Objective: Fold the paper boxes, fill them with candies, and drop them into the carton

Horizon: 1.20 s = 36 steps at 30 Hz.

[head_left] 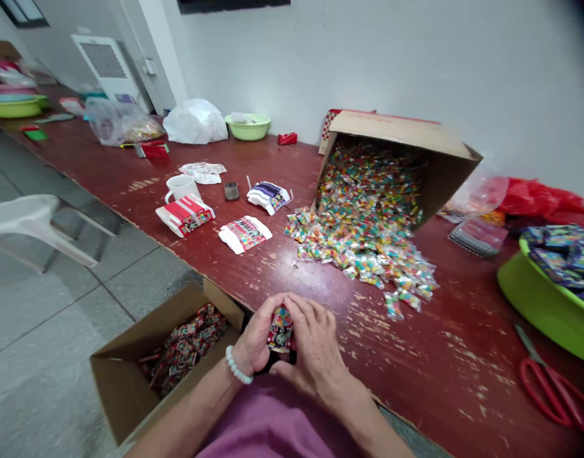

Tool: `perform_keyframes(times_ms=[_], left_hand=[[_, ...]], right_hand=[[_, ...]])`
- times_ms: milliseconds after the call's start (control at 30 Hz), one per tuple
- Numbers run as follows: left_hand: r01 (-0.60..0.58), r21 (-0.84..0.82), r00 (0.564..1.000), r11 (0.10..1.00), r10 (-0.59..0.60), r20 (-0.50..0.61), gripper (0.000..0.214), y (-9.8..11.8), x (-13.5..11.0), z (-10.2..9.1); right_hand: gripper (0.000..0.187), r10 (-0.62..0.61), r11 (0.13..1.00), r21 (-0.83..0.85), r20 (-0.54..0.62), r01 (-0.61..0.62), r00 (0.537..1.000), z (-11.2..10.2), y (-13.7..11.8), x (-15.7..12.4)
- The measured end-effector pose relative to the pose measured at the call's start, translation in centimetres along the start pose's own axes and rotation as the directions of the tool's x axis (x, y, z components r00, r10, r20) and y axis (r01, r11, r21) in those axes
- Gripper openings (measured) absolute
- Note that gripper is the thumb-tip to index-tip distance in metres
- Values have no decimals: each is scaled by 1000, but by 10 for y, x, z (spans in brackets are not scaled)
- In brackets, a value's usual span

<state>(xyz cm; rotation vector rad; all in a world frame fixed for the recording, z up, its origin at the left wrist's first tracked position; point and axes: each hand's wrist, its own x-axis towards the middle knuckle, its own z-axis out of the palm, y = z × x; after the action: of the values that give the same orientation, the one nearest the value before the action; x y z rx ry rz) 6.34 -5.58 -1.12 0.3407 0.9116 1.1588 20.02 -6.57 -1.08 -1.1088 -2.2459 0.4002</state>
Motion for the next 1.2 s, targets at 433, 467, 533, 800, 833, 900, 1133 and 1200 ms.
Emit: perform_keyframes(times_ms=[433, 467, 533, 800, 833, 900, 1133, 1200], left_hand=[[-79, 574, 972, 815, 191, -138, 48, 48, -39, -71], [-62, 724, 949, 687, 265, -171, 48, 60, -44, -89], [54, 950, 890, 307, 417, -185, 49, 85, -49, -123], [107, 860, 684, -499, 665, 301, 63, 125, 67, -93], [126, 855, 677, -502, 674, 296, 65, 126, 90, -84], [164, 847, 662, -505, 693, 285, 69, 130, 128, -74], [196, 812, 705, -550, 655, 274, 70, 120, 170, -89], [156, 792, 732, -590, 608, 308, 70, 108, 162, -90]], right_hand=[[96, -21, 958, 284, 162, -26, 987, 19, 3, 26], [90, 8, 964, 264, 140, -45, 990, 19, 14, 23], [68, 107, 972, 208, 10, -107, 994, 20, 40, 18], [37, 120, 989, -67, -130, -129, 984, 42, 90, 0], [37, 107, 991, -68, -137, -118, 985, 43, 90, -1], [36, 96, 992, -70, -155, -108, 983, 43, 90, -1], [34, 95, 990, -89, -156, -110, 983, 43, 91, 2], [34, 106, 988, -95, -144, -121, 984, 43, 89, 3]])
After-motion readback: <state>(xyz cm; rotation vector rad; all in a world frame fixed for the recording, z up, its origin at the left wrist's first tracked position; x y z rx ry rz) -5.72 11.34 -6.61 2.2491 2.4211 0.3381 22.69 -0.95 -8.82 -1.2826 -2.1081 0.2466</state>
